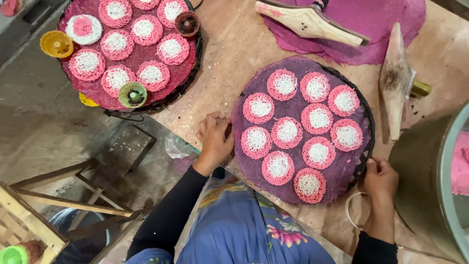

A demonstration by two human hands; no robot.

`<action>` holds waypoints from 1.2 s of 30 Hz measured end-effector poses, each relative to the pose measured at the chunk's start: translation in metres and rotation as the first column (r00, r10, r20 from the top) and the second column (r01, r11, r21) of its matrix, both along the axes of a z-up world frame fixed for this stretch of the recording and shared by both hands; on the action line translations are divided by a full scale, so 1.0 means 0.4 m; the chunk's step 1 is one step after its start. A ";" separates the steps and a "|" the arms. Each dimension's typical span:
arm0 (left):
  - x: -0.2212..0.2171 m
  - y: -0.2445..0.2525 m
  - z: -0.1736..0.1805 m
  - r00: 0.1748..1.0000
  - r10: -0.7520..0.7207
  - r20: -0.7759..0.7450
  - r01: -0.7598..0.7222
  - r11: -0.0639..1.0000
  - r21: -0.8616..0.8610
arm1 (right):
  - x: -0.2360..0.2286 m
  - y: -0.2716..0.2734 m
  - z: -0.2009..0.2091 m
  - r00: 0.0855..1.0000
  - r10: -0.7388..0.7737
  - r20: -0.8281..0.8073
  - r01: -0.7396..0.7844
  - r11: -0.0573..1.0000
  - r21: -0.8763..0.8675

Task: The person shapes pink and white dough into decorative snacks on circular trays using various wooden molds and hand tools.

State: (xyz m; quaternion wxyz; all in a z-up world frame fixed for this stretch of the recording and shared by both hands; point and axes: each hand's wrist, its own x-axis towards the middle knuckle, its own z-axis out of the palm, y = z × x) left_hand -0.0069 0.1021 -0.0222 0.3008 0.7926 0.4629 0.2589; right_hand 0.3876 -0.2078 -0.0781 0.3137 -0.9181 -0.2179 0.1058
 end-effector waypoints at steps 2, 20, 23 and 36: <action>-0.002 0.002 -0.005 0.999 -0.009 0.031 0.010 0.999 -0.035 | -0.002 -0.007 -0.005 0.989 -0.068 -0.134 0.081 0.992 0.097; -0.203 0.038 0.204 0.495 0.229 0.838 0.358 0.825 -0.437 | -0.117 0.251 0.302 0.919 0.276 -0.280 -0.061 0.803 0.593; -0.314 0.116 0.268 0.512 0.252 0.821 0.147 0.916 -0.373 | -0.154 0.457 0.331 0.845 0.468 -0.260 -0.195 0.721 0.665; -0.615 0.522 0.166 0.340 0.384 0.858 -0.243 0.918 -0.314 | -0.445 1.405 0.302 0.612 0.790 -0.021 -0.615 0.492 0.616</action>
